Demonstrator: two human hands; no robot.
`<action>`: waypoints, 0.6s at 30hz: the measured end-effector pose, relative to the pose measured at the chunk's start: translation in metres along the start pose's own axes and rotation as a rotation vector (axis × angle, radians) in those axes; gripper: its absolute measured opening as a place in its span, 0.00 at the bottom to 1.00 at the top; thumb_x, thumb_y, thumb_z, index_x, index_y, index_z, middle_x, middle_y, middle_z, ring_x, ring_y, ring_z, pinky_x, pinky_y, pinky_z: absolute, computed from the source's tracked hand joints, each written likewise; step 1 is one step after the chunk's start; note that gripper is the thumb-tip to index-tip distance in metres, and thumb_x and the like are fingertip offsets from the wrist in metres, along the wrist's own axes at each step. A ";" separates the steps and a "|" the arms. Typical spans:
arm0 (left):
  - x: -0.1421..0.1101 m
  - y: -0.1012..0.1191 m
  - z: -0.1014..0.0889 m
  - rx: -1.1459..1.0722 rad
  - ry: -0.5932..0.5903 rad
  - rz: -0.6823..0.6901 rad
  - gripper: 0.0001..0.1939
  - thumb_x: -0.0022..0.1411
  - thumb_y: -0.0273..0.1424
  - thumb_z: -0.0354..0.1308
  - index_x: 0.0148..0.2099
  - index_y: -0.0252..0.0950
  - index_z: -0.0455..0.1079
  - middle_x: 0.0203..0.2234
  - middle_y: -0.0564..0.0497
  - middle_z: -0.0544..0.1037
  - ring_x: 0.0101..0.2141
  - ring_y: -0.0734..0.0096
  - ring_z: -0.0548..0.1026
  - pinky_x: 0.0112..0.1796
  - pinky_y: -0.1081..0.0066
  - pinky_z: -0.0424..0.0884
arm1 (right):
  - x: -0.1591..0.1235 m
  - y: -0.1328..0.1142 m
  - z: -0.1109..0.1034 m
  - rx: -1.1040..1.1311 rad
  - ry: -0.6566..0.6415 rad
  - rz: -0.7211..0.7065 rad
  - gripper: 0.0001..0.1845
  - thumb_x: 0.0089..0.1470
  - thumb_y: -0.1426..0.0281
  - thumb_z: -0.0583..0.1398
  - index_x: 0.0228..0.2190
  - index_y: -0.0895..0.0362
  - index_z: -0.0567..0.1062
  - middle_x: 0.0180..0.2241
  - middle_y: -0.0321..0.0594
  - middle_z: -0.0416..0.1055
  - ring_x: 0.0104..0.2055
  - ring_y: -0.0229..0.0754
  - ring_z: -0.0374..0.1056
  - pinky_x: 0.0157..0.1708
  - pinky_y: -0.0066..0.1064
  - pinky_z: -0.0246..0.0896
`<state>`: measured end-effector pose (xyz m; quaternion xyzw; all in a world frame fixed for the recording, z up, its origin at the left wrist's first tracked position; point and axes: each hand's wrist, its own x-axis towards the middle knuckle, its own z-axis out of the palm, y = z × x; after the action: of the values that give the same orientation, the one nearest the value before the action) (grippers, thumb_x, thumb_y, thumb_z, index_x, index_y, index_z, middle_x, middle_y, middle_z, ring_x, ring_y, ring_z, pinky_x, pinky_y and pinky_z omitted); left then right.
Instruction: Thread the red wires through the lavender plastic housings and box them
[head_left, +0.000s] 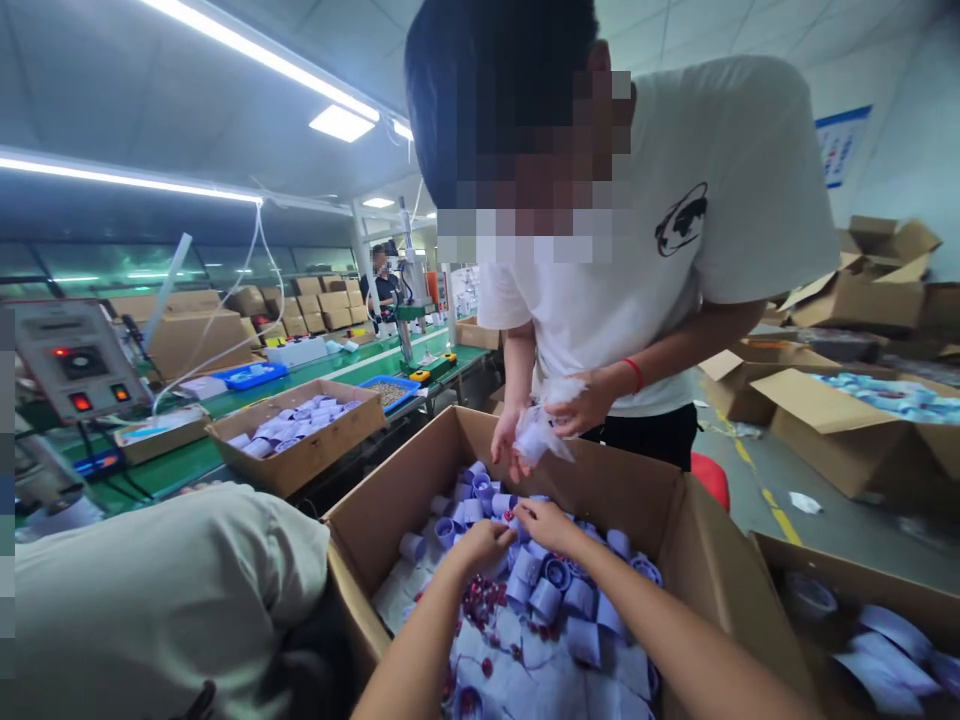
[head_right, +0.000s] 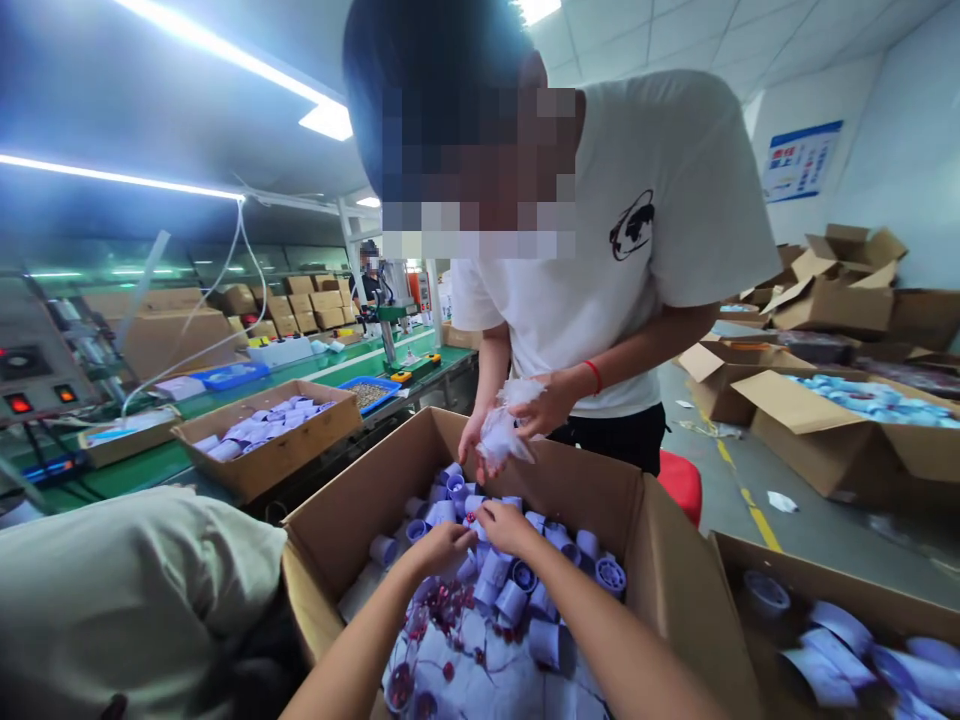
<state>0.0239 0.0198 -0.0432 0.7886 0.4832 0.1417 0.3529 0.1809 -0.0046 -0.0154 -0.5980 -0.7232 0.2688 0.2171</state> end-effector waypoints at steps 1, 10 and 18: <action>0.001 0.003 0.000 -0.007 0.008 0.030 0.17 0.64 0.39 0.54 0.26 0.34 0.71 0.21 0.54 0.71 0.29 0.69 0.70 0.37 0.69 0.66 | 0.000 0.002 -0.002 0.053 -0.011 0.007 0.13 0.63 0.62 0.58 0.39 0.60 0.74 0.39 0.39 0.74 0.40 0.42 0.72 0.41 0.40 0.70; -0.010 0.008 -0.014 -0.105 0.094 0.087 0.17 0.59 0.39 0.53 0.25 0.35 0.74 0.17 0.54 0.68 0.25 0.69 0.65 0.32 0.73 0.62 | 0.009 0.004 -0.008 0.492 -0.053 0.009 0.10 0.62 0.66 0.59 0.39 0.60 0.72 0.31 0.34 0.71 0.27 0.33 0.68 0.26 0.27 0.68; -0.010 0.007 -0.032 -0.273 0.154 -0.039 0.17 0.51 0.46 0.60 0.29 0.36 0.73 0.23 0.54 0.73 0.33 0.66 0.70 0.35 0.73 0.65 | 0.016 -0.014 -0.032 0.749 0.157 0.069 0.09 0.62 0.66 0.60 0.39 0.60 0.72 0.31 0.33 0.71 0.25 0.32 0.67 0.24 0.25 0.67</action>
<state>0.0055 0.0230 -0.0144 0.7106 0.5002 0.2591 0.4215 0.1875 0.0130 0.0183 -0.5201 -0.5354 0.4750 0.4660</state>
